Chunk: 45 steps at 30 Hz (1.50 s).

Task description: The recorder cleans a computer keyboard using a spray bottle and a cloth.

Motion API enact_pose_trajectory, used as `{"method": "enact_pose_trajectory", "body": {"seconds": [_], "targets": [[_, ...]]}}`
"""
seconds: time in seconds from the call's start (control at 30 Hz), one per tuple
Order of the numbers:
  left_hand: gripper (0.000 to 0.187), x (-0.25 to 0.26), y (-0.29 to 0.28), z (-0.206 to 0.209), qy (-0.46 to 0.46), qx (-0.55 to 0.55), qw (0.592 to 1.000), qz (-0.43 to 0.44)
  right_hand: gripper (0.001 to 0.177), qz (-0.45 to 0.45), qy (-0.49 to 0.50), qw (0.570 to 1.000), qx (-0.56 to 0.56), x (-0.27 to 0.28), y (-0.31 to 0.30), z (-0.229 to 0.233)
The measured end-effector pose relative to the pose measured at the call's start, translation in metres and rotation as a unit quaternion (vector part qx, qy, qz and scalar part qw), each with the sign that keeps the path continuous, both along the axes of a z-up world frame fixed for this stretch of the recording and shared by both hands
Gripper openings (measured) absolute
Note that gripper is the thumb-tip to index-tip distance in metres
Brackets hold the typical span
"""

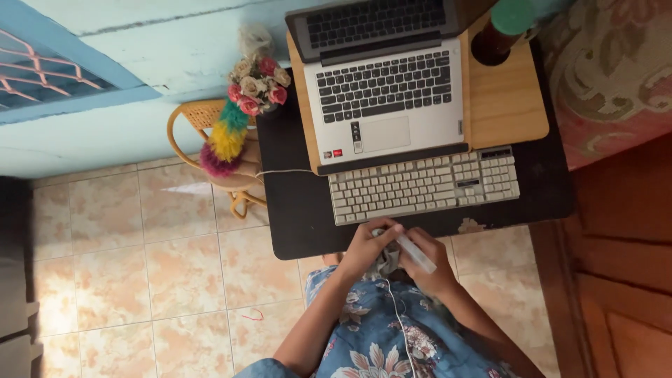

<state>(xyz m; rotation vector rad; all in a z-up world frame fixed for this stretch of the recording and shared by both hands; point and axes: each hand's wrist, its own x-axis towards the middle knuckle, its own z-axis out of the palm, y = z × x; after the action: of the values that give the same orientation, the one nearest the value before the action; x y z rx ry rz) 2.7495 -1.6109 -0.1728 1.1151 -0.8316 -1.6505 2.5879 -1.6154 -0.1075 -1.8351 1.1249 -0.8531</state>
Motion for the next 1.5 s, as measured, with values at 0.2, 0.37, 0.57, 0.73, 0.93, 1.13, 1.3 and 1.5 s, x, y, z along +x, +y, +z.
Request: {"method": "enact_pose_trajectory", "body": {"seconds": [0.2,0.37,0.57,0.73,0.93,1.13,1.3,1.5], "targets": [[0.029,0.008,-0.003,0.029,-0.016,0.064,0.997,-0.032,0.020,-0.095,-0.004,0.995,0.027,0.001,0.006,0.001],[0.027,0.004,0.000,0.029,0.076,0.070,0.995,-0.006,0.018,-0.093,0.001,0.996,0.002,0.002,0.003,0.012],[0.019,0.002,-0.001,0.039,0.074,0.011,0.997,-0.015,0.014,-0.073,-0.063,0.993,0.068,-0.008,0.005,-0.004],[0.016,0.000,0.005,0.038,0.081,-0.062,0.995,-0.008,0.015,-0.036,-0.158,0.974,0.160,-0.012,0.005,0.007],[0.021,0.001,0.007,0.044,0.019,-0.225,0.974,-0.012,0.010,-0.008,-0.171,0.966,0.192,-0.012,0.010,0.029],[0.021,0.006,0.008,0.040,0.025,-0.226,0.974,-0.017,0.010,0.004,-0.187,0.966,0.179,-0.008,0.014,0.032],[0.023,0.003,0.004,0.026,-0.012,-0.130,0.991,-0.020,0.004,-0.076,-0.139,0.973,0.167,-0.002,0.017,0.013],[0.029,0.016,0.019,-0.066,-0.211,0.024,0.975,0.072,0.024,-0.221,-0.034,0.954,0.198,-0.026,-0.005,-0.042]]}}
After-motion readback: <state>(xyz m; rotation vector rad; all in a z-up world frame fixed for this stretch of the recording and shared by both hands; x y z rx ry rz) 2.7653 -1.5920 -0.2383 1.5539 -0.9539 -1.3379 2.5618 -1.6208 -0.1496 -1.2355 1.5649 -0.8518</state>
